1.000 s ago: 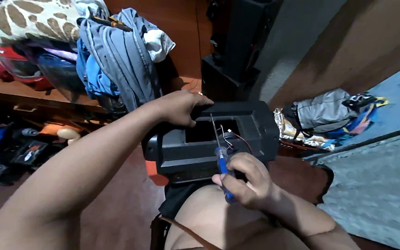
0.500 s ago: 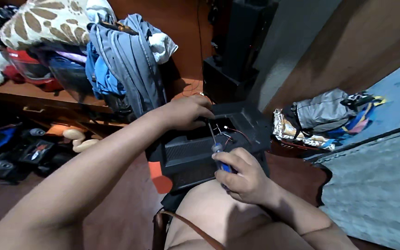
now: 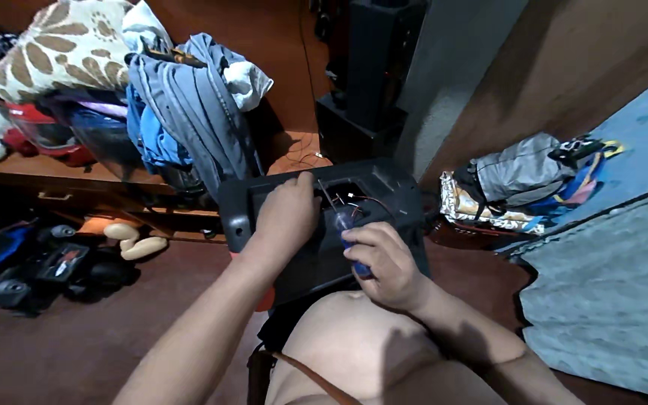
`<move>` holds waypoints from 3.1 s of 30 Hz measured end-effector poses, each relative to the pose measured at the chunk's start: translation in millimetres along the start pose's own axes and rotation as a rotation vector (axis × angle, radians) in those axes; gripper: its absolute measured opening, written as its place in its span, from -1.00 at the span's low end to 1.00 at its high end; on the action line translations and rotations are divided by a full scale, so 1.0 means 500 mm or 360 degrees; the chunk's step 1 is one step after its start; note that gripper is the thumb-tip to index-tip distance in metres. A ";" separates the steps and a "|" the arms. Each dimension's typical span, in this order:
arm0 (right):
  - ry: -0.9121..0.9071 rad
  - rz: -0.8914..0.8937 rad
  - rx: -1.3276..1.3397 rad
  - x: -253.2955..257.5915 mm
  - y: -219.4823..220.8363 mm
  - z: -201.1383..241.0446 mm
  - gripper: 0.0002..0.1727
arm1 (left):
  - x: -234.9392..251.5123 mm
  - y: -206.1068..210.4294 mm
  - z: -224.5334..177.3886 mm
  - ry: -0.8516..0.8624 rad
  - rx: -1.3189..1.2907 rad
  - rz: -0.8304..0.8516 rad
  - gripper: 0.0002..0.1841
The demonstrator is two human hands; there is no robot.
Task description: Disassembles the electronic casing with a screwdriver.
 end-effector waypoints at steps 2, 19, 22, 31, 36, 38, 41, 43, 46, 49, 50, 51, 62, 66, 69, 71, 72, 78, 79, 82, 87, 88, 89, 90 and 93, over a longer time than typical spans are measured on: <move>0.0041 0.0042 -0.0027 0.001 0.007 0.003 -0.85 | -0.022 0.010 -0.022 0.0107 -0.0009 -0.0015 -0.61; 0.0196 -0.0192 0.0136 -0.042 -0.085 -0.038 -0.91 | -0.059 0.051 -0.072 0.0503 0.0207 -0.0169 -0.55; 0.0199 -0.0229 0.0164 -0.045 -0.101 -0.038 -0.88 | -0.061 0.049 -0.075 0.0513 0.0230 -0.0166 -0.55; 0.0264 -0.0254 0.0175 -0.046 -0.102 -0.062 -0.89 | -0.061 0.052 -0.077 0.0513 0.0248 -0.0169 -0.51; 0.0283 -0.0251 0.0013 -0.024 -0.064 -0.077 -0.95 | -0.047 0.060 -0.086 0.0519 0.0241 -0.0154 -0.53; 0.0268 -0.0223 -0.0125 -0.007 -0.050 -0.078 -0.97 | -0.042 0.061 -0.086 0.0508 0.0203 -0.0132 -0.53; 0.0068 0.0262 -0.0205 0.023 -0.011 -0.059 -0.92 | -0.024 0.061 -0.083 0.0489 0.0143 -0.0072 -0.54; -0.0198 0.0713 -0.0193 0.038 0.020 -0.037 -0.88 | -0.013 0.061 -0.085 0.0462 0.0129 0.0030 -0.53; -0.0353 0.0955 -0.0099 0.054 0.036 -0.038 -0.85 | 0.000 0.070 -0.086 0.0459 0.0103 0.0093 -0.57; -0.0117 0.0681 -0.0020 0.072 0.025 -0.075 -0.85 | 0.018 0.082 -0.086 0.0459 0.0046 0.0094 -0.65; -0.0012 0.0542 -0.0034 0.074 0.021 -0.088 -0.85 | 0.025 0.088 -0.087 0.0460 0.0036 0.0098 -0.66; 0.0078 0.0415 -0.0080 0.073 0.018 -0.098 -0.86 | 0.033 0.095 -0.089 0.0470 0.0039 0.0106 -0.68; -0.0084 0.0762 -0.0282 0.046 0.050 -0.176 -0.93 | 0.113 0.152 -0.097 0.0633 0.0043 0.0286 -0.74; 0.0213 0.0562 -0.0746 0.046 0.027 -0.168 -0.59 | 0.111 0.146 -0.088 0.0558 -0.0049 0.0288 -0.66; 0.0311 0.0331 -0.1001 0.028 0.009 -0.119 -0.40 | 0.083 0.125 -0.077 0.0425 -0.0124 0.0211 -0.66; 0.0251 0.0255 -0.1047 0.026 -0.006 -0.077 -0.50 | 0.057 0.101 -0.071 0.0326 -0.0199 0.0116 -0.72; 0.0208 0.0210 -0.1041 0.031 -0.017 -0.057 -0.56 | 0.044 0.085 -0.070 0.0271 -0.0248 0.0073 -0.73; 0.0044 0.0252 -0.0958 0.078 -0.073 0.015 -0.69 | -0.011 0.023 -0.070 0.0012 -0.0546 0.0074 -0.51; 0.0006 0.0264 -0.0919 0.087 -0.080 0.025 -0.69 | -0.017 0.013 -0.072 -0.0001 -0.0606 0.0097 -0.49; -0.0089 0.0237 -0.0820 0.116 -0.106 0.062 -0.70 | -0.037 -0.012 -0.088 -0.0004 -0.0742 0.0274 -0.48; -0.0145 0.0181 -0.0730 0.119 -0.120 0.080 -0.70 | -0.047 -0.012 -0.134 0.0593 -0.0693 0.0520 -0.52; -0.0152 0.0170 -0.0751 0.111 -0.113 0.074 -0.70 | -0.039 -0.010 -0.135 0.0742 -0.0632 0.0503 -0.54; -0.0157 0.0171 -0.0769 0.105 -0.105 0.066 -0.71 | -0.028 -0.006 -0.134 0.0863 -0.0590 0.0475 -0.57; -0.0162 0.0180 -0.0781 0.101 -0.096 0.058 -0.72 | -0.014 -0.002 -0.130 0.0948 -0.0572 0.0420 -0.60; -0.0161 0.0286 -0.0802 0.103 -0.070 0.033 -0.76 | 0.021 0.008 -0.090 0.0736 -0.0552 0.0068 -0.61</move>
Point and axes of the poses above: each hand's wrist, its own x-axis towards the middle knuckle, its own y-axis out of the palm, z = x × y, the point moved 9 cm from there along x, towards the middle knuckle, and after that the axes turned 15 degrees about -z, right-handed, at the moved point
